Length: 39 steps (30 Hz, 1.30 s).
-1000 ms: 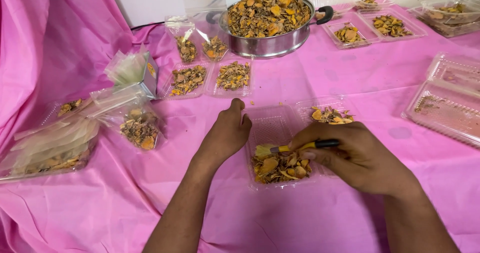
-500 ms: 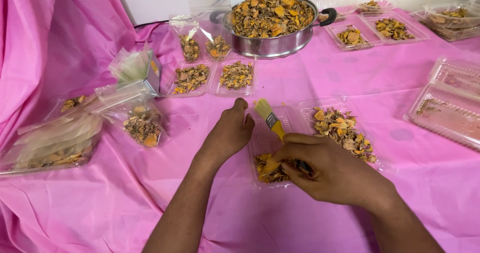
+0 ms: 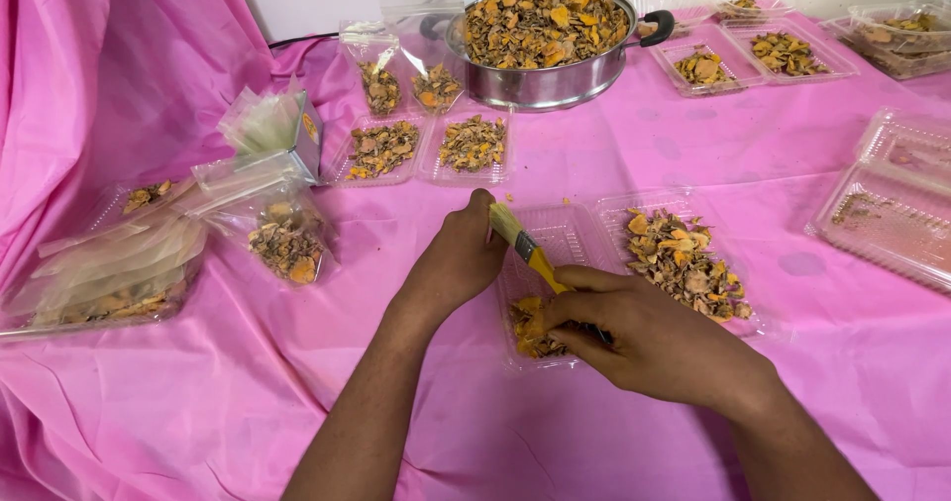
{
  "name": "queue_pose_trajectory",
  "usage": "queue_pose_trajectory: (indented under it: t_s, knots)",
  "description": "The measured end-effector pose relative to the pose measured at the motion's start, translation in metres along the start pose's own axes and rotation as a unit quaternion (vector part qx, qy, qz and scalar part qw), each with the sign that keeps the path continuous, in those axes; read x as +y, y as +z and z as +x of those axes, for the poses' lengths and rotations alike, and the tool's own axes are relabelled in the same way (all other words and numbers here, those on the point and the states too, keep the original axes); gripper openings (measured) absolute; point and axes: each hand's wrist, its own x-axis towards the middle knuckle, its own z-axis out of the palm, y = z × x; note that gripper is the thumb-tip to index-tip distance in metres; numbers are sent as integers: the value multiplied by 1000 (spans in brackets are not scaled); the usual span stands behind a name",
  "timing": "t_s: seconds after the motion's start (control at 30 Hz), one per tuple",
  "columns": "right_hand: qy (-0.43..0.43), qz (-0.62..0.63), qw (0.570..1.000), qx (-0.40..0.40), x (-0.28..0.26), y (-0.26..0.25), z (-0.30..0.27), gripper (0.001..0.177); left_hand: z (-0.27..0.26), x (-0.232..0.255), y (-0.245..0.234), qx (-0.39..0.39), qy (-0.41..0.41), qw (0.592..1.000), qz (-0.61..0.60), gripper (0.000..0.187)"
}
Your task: Sorting and cleaning dried tea leaves or flowers in small plastic containers using hands and a small brush.
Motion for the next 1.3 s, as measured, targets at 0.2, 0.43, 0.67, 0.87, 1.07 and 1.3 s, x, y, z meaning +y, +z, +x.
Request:
queue_pose_trajectory:
  t_s: [0.2, 0.43, 0.67, 0.87, 1.07, 1.3]
  knots:
    - [-31, -15, 999, 31, 4, -1, -2, 16, 2, -3, 2, 4, -8, 1000, 3, 12]
    - [-81, -29, 970, 228, 8, -20, -12, 14, 0, 13, 0, 89, 87, 988, -88, 9]
    - [-54, -26, 952, 300, 15, -39, -21, 10, -1, 43, 1, -135, 151, 927, -317, 13]
    - [-53, -5, 938, 343, 25, -37, -18, 13, 0, 45, 6, -210, 212, 899, -322, 10]
    - [-64, 6, 946, 318, 26, -27, -9, 15, -9, 28, 9, -167, 223, 907, -317, 12]
    - [-57, 49, 945, 319, 34, -19, -21, 27, -18, 23, 8, -56, 153, 936, -313, 28]
